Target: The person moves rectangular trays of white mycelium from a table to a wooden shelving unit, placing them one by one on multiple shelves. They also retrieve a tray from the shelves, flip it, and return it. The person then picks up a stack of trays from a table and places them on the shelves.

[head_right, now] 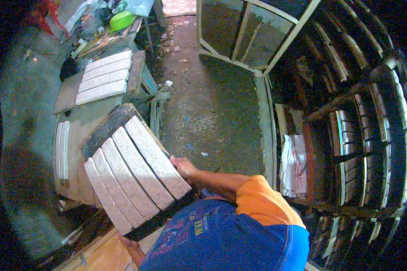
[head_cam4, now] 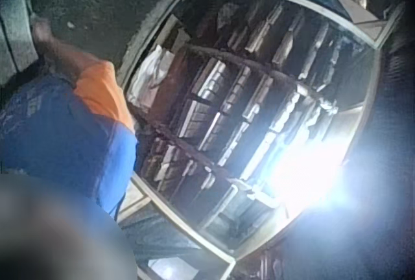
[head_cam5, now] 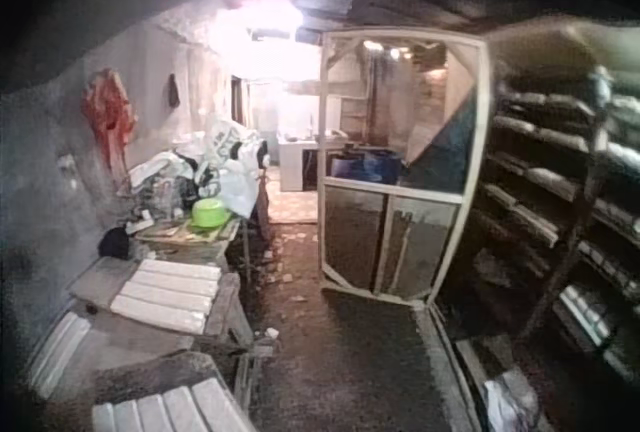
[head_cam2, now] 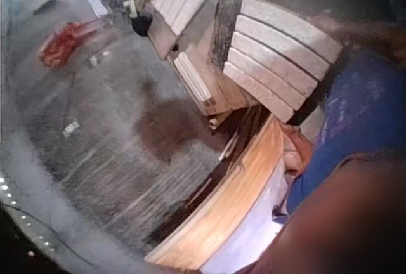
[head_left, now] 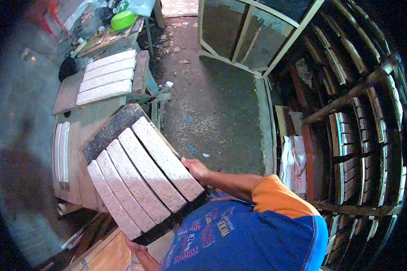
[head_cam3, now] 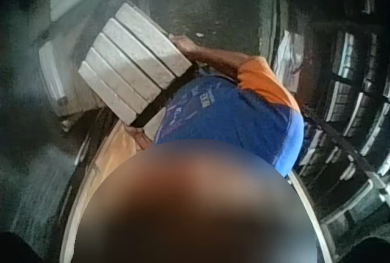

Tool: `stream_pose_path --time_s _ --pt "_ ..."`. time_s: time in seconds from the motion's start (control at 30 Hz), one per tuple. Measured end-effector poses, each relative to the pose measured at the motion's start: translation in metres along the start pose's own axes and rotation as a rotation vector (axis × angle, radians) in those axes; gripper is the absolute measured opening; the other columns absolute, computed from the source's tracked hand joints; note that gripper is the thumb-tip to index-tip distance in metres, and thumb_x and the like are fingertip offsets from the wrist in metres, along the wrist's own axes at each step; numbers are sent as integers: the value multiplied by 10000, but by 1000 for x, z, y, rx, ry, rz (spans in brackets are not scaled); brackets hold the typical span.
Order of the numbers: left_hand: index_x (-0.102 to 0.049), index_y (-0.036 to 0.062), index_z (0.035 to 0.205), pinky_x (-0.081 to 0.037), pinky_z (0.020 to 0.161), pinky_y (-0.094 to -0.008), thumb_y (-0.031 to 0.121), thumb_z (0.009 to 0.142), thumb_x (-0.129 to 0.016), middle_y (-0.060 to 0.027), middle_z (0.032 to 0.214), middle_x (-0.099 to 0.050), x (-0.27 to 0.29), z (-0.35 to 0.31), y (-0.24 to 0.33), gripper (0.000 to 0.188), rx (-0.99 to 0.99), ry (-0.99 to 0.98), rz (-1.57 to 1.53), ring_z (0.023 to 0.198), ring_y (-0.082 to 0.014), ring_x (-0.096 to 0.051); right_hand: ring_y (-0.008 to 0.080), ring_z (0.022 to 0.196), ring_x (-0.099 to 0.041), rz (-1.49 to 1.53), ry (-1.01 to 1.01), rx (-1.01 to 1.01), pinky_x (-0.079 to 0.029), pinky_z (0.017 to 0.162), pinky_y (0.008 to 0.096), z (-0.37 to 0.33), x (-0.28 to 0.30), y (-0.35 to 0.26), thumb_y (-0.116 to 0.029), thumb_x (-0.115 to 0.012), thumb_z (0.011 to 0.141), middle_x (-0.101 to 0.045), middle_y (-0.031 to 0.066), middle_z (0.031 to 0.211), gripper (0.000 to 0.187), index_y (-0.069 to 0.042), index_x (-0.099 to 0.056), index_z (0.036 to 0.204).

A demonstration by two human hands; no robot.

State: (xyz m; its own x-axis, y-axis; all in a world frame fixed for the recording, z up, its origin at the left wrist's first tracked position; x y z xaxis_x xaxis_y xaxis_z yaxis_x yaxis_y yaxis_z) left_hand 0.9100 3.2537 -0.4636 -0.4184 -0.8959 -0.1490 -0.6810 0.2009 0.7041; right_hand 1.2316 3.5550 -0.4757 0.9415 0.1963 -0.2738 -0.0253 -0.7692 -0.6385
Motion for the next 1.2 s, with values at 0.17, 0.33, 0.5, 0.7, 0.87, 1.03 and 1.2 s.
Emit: stream_pose_path --time_s 0.17,0.33,0.5,0.7,0.87,1.03,1.2 --pt "-546 19 1250 -533 823 -418 371 947 -403 -115 1180 -618 -37 -31 10 486 -127 -181 59 1010 -293 -626 166 775 -612 80 -12 133 -499 723 359 -11 26 0 -388 -434 1000 -674 87 902 458 3 -671 1004" --pt "-522 24 1271 -534 832 -421 426 980 -381 -115 1200 -606 -100 -84 -10 516 -123 -152 25 1021 -302 -621 185 802 -636 343 -27 41 -510 725 356 -50 104 -14 -386 -439 999 -684 107 933 460 13 -667 1003" --pt "-491 24 1302 -512 879 -441 441 996 -345 -117 1198 -608 -171 -91 -32 538 -94 -391 108 1080 -299 -596 225 800 -652 406 41 122 -535 728 397 -99 183 -43 -392 -426 1000 -674 136 991 457 9 -639 1060" --pt "-551 7 1246 -478 912 -392 427 1005 -354 -115 1165 -630 -279 -75 -51 522 -383 -533 546 1026 -251 -626 238 804 -664 429 222 166 -542 729 414 -127 274 -71 -374 -417 1003 -673 143 988 444 12 -616 1095" --pt "-595 4 1172 -476 888 -372 404 996 -404 -75 1111 -655 -397 -72 -77 476 -81 -769 301 1002 -223 -631 242 828 -662 652 283 274 -537 754 397 -143 343 -89 -362 -431 1000 -668 157 993 448 36 -610 1097" --pt "-624 2 1115 -474 873 -351 402 978 -452 -71 1071 -670 -533 -49 -106 456 15 -828 350 959 -206 -637 241 846 -660 795 399 412 -533 773 381 -136 404 -117 -352 -415 1006 -660 160 1015 454 53 -594 1111" --pt "-641 -1 1078 -485 825 -338 379 977 -468 -78 1017 -678 -670 -29 -133 430 76 -981 464 898 -193 -645 264 917 -653 905 505 506 -518 843 402 -126 459 -155 -370 -372 1015 -644 172 1092 495 57 -566 1173"
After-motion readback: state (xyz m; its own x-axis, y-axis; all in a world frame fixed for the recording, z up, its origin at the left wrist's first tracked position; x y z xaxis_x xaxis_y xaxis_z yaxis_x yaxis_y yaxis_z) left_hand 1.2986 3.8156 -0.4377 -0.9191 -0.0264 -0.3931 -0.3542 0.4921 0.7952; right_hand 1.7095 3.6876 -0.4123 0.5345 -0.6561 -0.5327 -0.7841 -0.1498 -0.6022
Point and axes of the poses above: each hand's wrist, its own z-axis towards the middle knuckle, its own x-axis out of the back of the hand, y = z × x, the point moved 3 cm from there along z, towards the middle knuckle
